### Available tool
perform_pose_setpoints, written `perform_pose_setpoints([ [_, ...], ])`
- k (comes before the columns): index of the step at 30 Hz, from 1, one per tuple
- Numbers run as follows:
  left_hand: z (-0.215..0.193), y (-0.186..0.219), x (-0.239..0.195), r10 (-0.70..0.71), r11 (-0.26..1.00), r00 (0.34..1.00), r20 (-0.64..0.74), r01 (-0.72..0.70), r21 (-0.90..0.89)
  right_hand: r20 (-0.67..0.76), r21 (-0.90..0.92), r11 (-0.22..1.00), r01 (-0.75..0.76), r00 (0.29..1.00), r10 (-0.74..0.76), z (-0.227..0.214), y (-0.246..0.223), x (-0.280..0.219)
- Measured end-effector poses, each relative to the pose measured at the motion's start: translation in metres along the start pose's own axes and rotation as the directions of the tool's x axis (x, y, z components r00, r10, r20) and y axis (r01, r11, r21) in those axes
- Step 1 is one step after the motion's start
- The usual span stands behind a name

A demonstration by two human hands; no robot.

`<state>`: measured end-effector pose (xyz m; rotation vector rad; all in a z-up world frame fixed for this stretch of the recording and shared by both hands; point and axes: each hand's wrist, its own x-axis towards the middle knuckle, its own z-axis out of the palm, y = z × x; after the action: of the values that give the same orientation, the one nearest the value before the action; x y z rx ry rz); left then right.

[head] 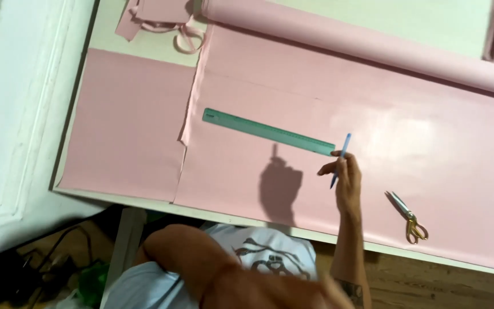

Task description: Measuring and marking a roll of pink leather using a ruler and pen, then cutting it with scissors.

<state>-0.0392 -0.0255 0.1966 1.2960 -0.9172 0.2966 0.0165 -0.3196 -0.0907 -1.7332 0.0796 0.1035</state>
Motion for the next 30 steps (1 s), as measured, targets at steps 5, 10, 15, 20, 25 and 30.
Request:
perform_pose_setpoints([
  [5, 0.008, 0.017, 0.036, 0.08, 0.994, 0.99, 0.117, -0.071, -0.079, -0.124, -0.07, 0.997, -0.024, 0.992, 0.015, -0.012, 0.0, -0.038],
  [10, 0.033, 0.032, 0.057, 0.081, 0.987, 0.971, 0.226, -0.047, -0.151, -0.242, -0.003, 0.997, -0.08, 0.967, 0.077, -0.027, 0.008, -0.088],
  [15, 0.074, 0.036, 0.068, 0.1, 0.986, 0.956, 0.278, -0.057, -0.157, -0.283, 0.075, 0.996, -0.045, 0.957, 0.065, -0.056, 0.021, -0.115],
  [20, 0.09, -0.132, 0.042, 0.084, 0.99, 0.957, 0.278, -0.049, -0.132, -0.286, 0.085, 0.995, -0.044, 0.956, 0.067, -0.1, 0.03, -0.137],
  [25, 0.134, -0.215, -0.018, 0.076, 0.992, 0.958, 0.275, -0.043, -0.122, -0.267, 0.063, 0.998, 0.009, 0.964, 0.008, -0.164, 0.042, -0.164],
  [30, 0.205, -0.217, -0.052, 0.044, 0.992, 0.963, 0.266, -0.01, -0.127, -0.274, 0.097, 0.995, 0.024, 0.962, 0.003, -0.225, 0.045, -0.205],
])
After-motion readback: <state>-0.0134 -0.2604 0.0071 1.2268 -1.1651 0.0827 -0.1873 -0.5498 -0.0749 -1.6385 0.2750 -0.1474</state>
